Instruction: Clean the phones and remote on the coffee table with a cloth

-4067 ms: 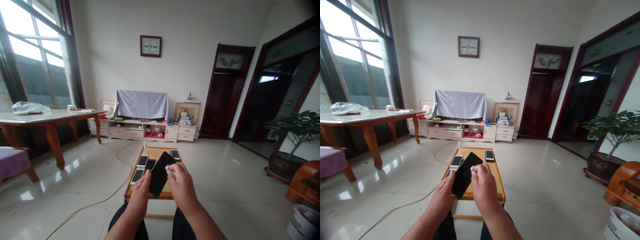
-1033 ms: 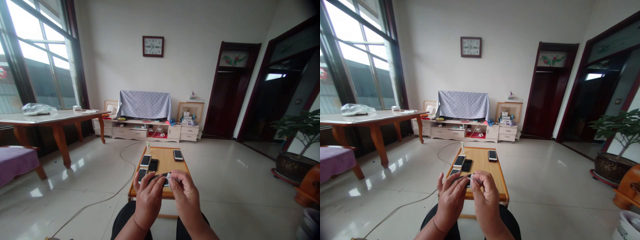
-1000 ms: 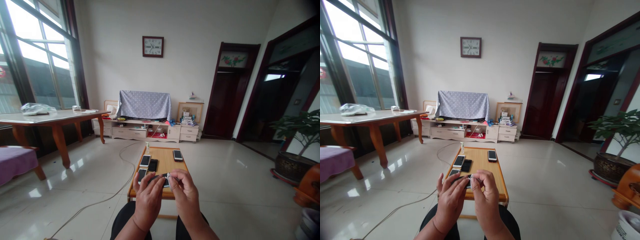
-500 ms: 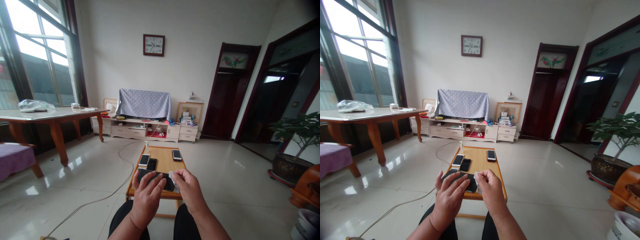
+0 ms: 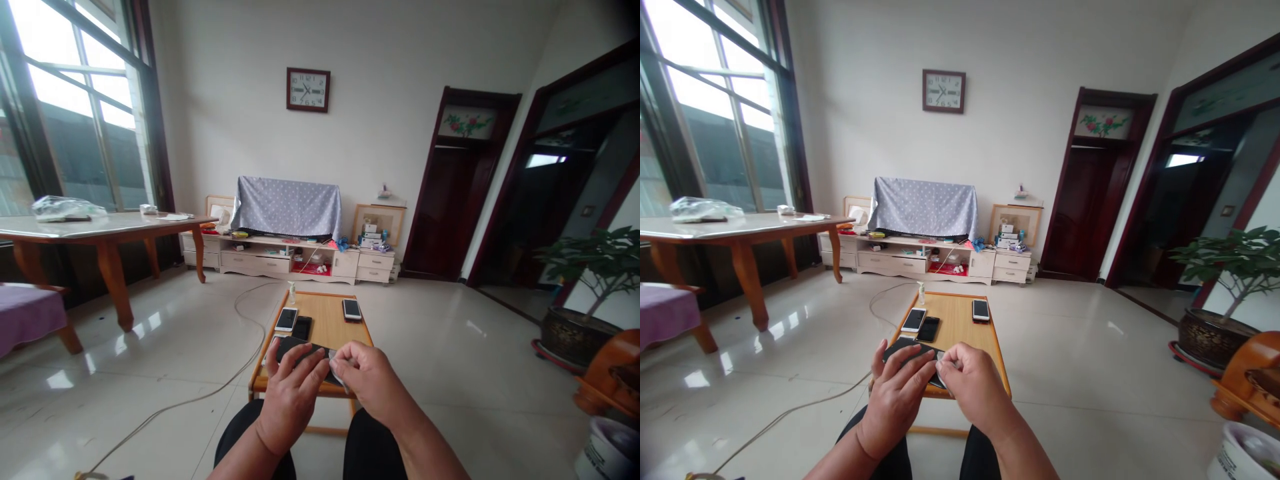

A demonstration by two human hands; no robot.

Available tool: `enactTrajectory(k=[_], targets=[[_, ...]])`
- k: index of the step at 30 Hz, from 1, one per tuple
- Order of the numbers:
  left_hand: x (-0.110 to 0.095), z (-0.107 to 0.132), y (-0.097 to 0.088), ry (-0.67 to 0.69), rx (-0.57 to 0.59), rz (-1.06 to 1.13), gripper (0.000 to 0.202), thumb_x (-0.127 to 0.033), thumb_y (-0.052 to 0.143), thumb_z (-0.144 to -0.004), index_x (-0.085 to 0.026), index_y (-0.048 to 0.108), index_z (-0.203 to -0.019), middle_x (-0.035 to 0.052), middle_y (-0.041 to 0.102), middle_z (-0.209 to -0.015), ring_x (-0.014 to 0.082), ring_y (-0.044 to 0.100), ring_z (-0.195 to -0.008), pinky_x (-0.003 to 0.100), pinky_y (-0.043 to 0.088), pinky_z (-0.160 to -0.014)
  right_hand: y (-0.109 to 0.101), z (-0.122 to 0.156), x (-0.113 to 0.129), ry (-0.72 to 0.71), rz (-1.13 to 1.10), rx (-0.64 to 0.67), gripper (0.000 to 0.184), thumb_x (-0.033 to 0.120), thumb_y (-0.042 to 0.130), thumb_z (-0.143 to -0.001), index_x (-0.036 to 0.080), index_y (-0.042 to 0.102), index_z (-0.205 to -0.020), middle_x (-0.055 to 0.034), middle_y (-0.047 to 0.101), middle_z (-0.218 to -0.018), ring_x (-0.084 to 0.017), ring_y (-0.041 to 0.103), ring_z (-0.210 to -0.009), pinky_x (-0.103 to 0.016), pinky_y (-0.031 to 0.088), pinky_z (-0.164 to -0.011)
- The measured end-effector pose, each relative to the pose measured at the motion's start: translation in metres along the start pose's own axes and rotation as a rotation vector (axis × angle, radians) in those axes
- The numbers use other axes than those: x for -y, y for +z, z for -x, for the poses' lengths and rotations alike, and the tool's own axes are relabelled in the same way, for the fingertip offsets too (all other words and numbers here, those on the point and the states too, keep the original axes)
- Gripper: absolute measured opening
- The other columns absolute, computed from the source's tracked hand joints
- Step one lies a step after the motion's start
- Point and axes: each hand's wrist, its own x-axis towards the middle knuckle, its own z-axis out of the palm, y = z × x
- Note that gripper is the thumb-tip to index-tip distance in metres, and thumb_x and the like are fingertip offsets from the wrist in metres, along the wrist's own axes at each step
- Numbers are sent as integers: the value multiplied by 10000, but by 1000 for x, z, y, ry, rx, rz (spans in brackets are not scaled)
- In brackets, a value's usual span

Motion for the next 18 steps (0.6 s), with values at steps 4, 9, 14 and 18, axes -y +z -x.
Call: enactTrajectory(k=[4,9,14,18], targets=[[-1,3,0,7,-1,9,271,-125,571,-945,-301,716,-1090,-46,779,-1125,194,654,-1108,513,83,-1263,-5,-3,2,31,35,-56,270,457,679,-819,214,651,-707,40,574,-560,-126,469,-516,-240,359,-509],[3,12,12,-38,-61,34,219,-180,576,-973,-305,724,-1074,-46,781,-1106,200,645,-1124,564,91,-1255,-6,2,0,33,28,46,242,415,653,-855,203,622,-742,41,552,-617,-124,460,-580,-243,374,-564],[2,17,17,-47,-67,53,208,-202,593,-973,-299,719,-1107,-43,775,-1130,208,637,-1141,592,100,-1248,-3,5,-2,37,56,114,252,419,631,-876,202,575,-761,49,521,-630,-119,433,-595,-243,356,-566],[1,18,16,-44,-60,62,227,-184,565,-981,-296,717,-1107,-39,775,-1128,200,645,-1140,591,102,-1249,-5,-2,-9,70,127,13,243,442,650,-847,210,588,-810,46,541,-648,-130,454,-599,-255,377,-582]])
